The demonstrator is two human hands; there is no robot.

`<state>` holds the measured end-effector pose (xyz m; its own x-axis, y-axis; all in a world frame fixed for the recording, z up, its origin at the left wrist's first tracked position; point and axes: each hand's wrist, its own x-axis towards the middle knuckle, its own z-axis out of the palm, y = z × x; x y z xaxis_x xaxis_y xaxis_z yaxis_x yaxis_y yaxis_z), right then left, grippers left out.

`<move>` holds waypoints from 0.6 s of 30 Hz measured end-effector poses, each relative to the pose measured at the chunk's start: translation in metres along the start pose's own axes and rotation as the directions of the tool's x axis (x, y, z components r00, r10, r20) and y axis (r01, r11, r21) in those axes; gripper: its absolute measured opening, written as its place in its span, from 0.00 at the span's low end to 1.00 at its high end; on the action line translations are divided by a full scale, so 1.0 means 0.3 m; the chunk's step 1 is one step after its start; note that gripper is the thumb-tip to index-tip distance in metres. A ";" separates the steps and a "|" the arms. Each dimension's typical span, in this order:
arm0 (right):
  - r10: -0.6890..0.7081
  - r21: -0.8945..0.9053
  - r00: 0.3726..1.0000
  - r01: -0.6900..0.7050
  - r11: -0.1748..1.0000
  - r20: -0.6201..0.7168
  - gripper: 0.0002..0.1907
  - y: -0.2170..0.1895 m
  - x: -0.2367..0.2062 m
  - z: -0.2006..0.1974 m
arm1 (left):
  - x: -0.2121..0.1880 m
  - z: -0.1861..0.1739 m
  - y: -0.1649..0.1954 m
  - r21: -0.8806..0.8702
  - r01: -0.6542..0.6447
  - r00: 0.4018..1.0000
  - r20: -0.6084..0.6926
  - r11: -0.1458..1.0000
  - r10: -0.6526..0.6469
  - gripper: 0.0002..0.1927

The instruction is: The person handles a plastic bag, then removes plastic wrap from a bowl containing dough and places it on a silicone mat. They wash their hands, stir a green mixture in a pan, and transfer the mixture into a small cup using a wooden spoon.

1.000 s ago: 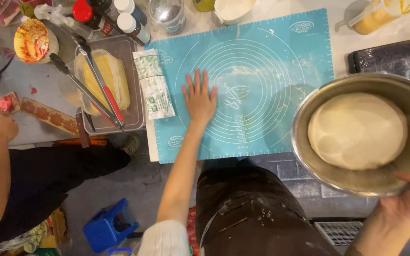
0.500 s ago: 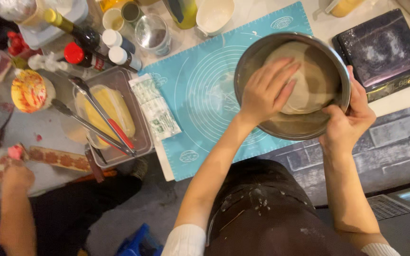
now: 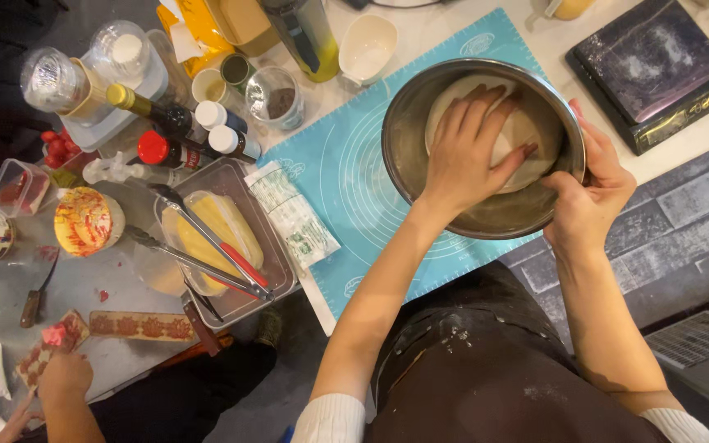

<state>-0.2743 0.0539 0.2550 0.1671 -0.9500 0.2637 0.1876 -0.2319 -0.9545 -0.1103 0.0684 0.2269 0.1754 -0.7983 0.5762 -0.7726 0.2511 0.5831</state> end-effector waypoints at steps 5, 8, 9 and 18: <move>-0.021 -0.016 0.999 0.022 1.000 0.024 0.37 0.026 0.046 0.006 | 0.055 0.023 -0.026 0.063 -0.054 0.997 -0.045 0.997 0.057 0.32; 0.018 0.072 0.999 -0.021 0.997 0.046 0.38 0.026 0.088 0.004 | 0.097 0.065 -0.027 0.114 -0.095 0.995 -0.031 0.989 0.099 0.31; 0.017 0.069 0.998 -0.021 0.997 0.064 0.38 0.022 0.104 0.001 | 0.106 0.075 -0.027 0.138 -0.094 0.995 -0.018 0.986 0.097 0.31; -0.090 -0.059 0.984 0.100 0.993 0.153 0.36 0.024 0.195 0.003 | 0.094 0.006 -0.033 0.064 -0.072 0.994 -0.072 0.995 0.077 0.26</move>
<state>-0.2621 -0.0032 0.2636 0.2956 -0.8823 0.3663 0.1460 -0.3372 -0.9300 -0.0988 0.0423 0.2363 0.1592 -0.7352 0.6589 -0.8208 0.2722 0.5021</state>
